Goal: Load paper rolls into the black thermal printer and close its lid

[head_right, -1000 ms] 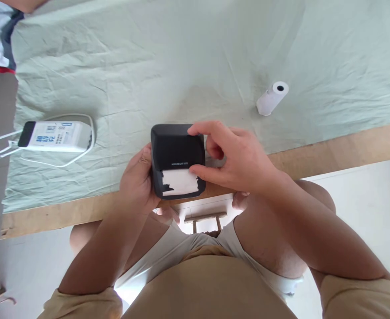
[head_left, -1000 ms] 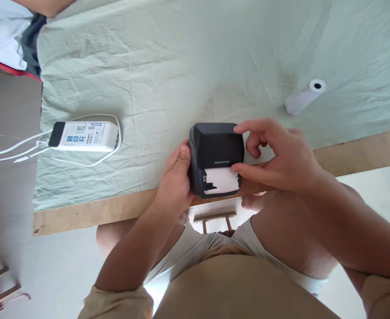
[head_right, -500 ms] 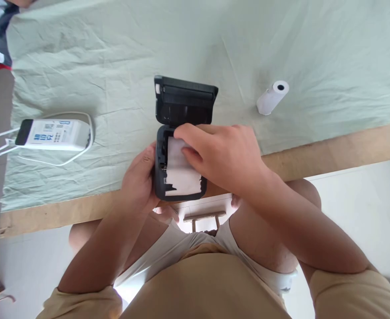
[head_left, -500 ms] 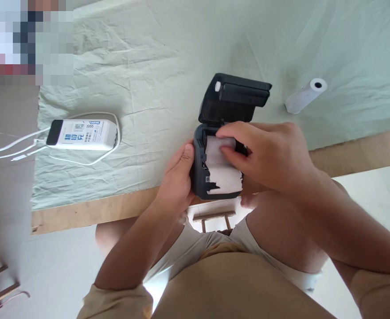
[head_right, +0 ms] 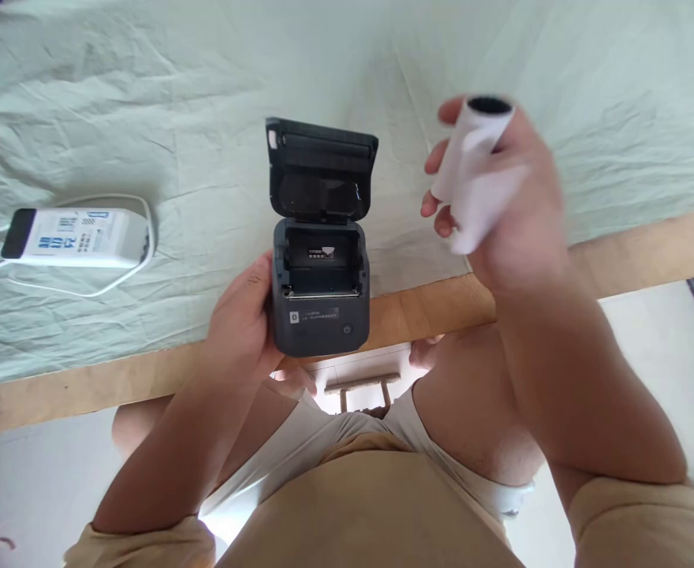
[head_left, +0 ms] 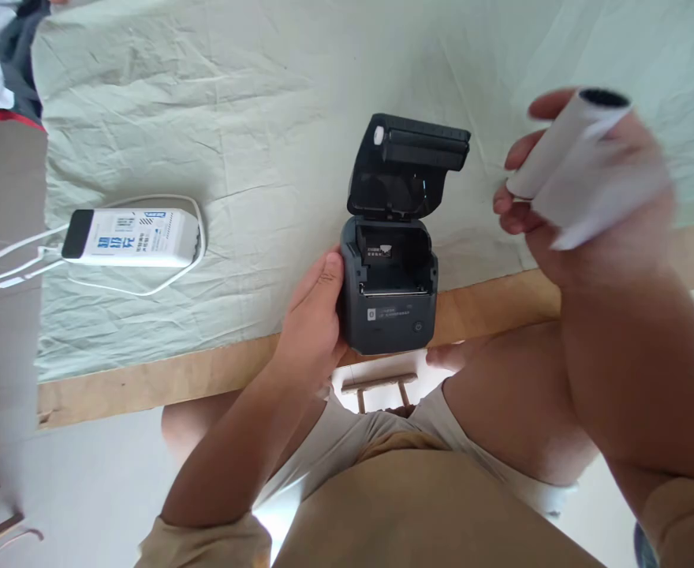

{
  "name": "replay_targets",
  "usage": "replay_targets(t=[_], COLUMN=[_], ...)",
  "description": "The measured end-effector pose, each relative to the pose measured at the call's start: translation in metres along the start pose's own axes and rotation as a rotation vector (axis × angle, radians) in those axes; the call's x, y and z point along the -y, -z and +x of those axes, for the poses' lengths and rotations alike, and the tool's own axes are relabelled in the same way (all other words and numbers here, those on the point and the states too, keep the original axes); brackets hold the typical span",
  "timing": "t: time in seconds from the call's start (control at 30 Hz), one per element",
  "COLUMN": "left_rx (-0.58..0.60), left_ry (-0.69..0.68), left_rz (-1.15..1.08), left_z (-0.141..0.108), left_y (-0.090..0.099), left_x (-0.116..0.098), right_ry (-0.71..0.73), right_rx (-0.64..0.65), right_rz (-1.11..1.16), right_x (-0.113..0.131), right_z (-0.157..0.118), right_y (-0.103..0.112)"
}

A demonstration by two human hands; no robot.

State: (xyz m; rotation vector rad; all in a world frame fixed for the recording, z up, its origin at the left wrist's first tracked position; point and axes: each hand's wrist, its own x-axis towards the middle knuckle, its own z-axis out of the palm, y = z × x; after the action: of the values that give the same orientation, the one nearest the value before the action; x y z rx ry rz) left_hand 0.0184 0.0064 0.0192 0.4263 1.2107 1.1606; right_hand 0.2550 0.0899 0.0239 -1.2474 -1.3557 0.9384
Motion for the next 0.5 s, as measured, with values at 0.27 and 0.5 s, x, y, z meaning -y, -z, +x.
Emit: replay_targets(t=[0.27, 0.5], left_rx=[0.023, 0.029], left_ry=[-0.054, 0.016], left_rz=[-0.003, -0.058], left_z=[0.003, 0.001], left_y=[0.001, 0.0], left_x=[0.002, -0.001], right_ry=[0.379, 0.393], right_rx=[0.104, 0.105], right_rz=[-0.554, -0.719], right_x=[-0.038, -0.05], right_z=[-0.005, -0.002], right_y=[-0.001, 0.002])
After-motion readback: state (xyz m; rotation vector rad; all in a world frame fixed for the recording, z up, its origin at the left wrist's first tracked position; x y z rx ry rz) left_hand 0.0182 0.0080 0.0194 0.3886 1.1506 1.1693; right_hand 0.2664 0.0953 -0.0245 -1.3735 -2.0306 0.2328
